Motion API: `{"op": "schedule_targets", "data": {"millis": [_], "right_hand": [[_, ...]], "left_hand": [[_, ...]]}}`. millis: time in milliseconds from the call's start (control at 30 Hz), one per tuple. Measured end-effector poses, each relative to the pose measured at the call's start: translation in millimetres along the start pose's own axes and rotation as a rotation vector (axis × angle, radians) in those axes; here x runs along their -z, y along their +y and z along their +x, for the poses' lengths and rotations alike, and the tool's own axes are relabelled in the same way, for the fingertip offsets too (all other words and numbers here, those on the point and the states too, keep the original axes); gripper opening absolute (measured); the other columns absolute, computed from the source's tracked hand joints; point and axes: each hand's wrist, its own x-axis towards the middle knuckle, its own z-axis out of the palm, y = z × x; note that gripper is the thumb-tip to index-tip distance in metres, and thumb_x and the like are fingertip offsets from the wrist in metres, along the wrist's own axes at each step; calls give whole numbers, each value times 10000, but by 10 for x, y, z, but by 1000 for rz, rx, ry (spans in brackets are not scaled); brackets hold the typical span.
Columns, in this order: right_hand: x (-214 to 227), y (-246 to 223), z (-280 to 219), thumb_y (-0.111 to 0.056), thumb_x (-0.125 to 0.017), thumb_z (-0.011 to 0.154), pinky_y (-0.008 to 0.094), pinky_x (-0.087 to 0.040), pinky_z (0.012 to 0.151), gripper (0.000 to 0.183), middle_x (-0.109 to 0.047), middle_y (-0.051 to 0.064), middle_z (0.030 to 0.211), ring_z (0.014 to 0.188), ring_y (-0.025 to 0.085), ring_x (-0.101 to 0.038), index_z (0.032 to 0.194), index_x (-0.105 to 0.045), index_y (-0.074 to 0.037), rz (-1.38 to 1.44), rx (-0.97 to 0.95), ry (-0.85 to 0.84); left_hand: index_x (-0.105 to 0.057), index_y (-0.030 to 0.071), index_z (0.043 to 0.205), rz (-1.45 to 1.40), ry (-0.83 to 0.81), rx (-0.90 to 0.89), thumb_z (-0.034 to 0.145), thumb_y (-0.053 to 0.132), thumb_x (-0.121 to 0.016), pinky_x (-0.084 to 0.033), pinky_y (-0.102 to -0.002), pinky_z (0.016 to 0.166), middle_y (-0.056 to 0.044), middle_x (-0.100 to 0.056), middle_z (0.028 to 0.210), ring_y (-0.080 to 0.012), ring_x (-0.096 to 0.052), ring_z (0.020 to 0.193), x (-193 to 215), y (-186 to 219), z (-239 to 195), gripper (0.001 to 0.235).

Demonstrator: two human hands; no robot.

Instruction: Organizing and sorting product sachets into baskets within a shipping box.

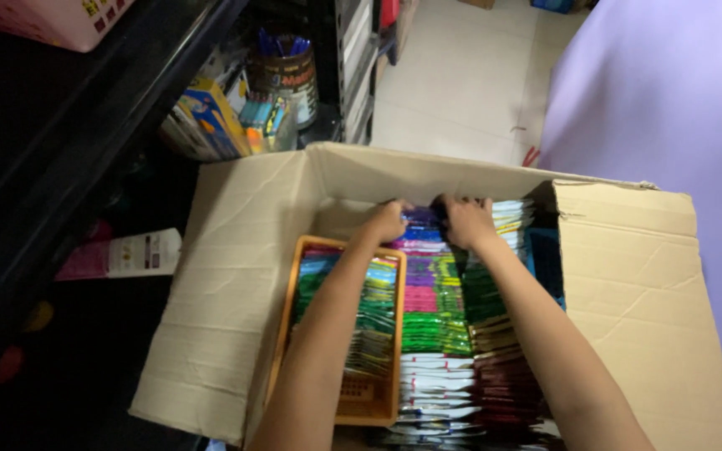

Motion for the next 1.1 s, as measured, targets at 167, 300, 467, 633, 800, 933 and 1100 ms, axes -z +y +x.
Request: {"op": "schedule_targets", "data": {"millis": [167,300,467,633,800,933,1100], "right_hand": [[-64,67,83,-227,-711,768,609,-352,997,566,-615,117,1356,1285,380,-533,1325,-615,-238,15,21,-8],[-155,131,111,-247,-725,754,624,-310,1019,606,-678,164,1244,1241,393,-575,1342,-583,-224,7,36,-12],[-6,66,29,-259,-726,775,602,-313,1041,569,-750,133,1123,1152,365,-653,1325,-582,-267,91,-17,-58],[-91,125,-32,-215,-746,749,596,-329,998,430,-776,81,1075,1075,346,-682,1171,-703,-286,271,39,152],[-24,52,-89,-131,-702,874,596,-392,993,298,-777,133,1024,991,385,-709,1137,-791,-238,448,35,346],[389,-147,-338,-121,-743,891,545,-496,895,268,-750,162,1017,963,357,-715,1154,-695,-114,683,71,430],[1085,-539,-932,-86,-794,823,404,-585,722,375,-720,106,902,773,242,-699,1136,-610,7,1073,151,87]], "left_hand": [[-641,76,1271,-271,40,-65,774,107,-732,-498,-435,1052,-243,-670,1271,-368,-639,1214,-67,-103,42,506],[-724,145,1233,-20,-4,-17,779,148,-794,-480,-440,1065,-253,-648,1271,-390,-600,1224,118,153,-79,459],[-753,153,1190,-78,9,31,759,95,-756,-532,-418,1009,-220,-711,1192,-357,-683,1131,120,149,-108,435],[-731,121,1136,-141,157,-29,752,120,-805,-563,-395,912,-144,-777,1081,-287,-736,1039,356,407,-321,391],[-762,130,1134,-311,169,-226,711,100,-833,-572,-344,826,-91,-796,1013,-199,-751,936,691,463,-393,430],[-773,35,1033,-131,112,-169,810,164,-867,-572,-346,761,-121,-777,867,-222,-738,807,1070,536,-505,275],[-750,-31,1020,-691,-125,-166,934,284,-761,-608,-298,682,-106,-784,854,-135,-754,739,1569,1002,-1194,327]]}}
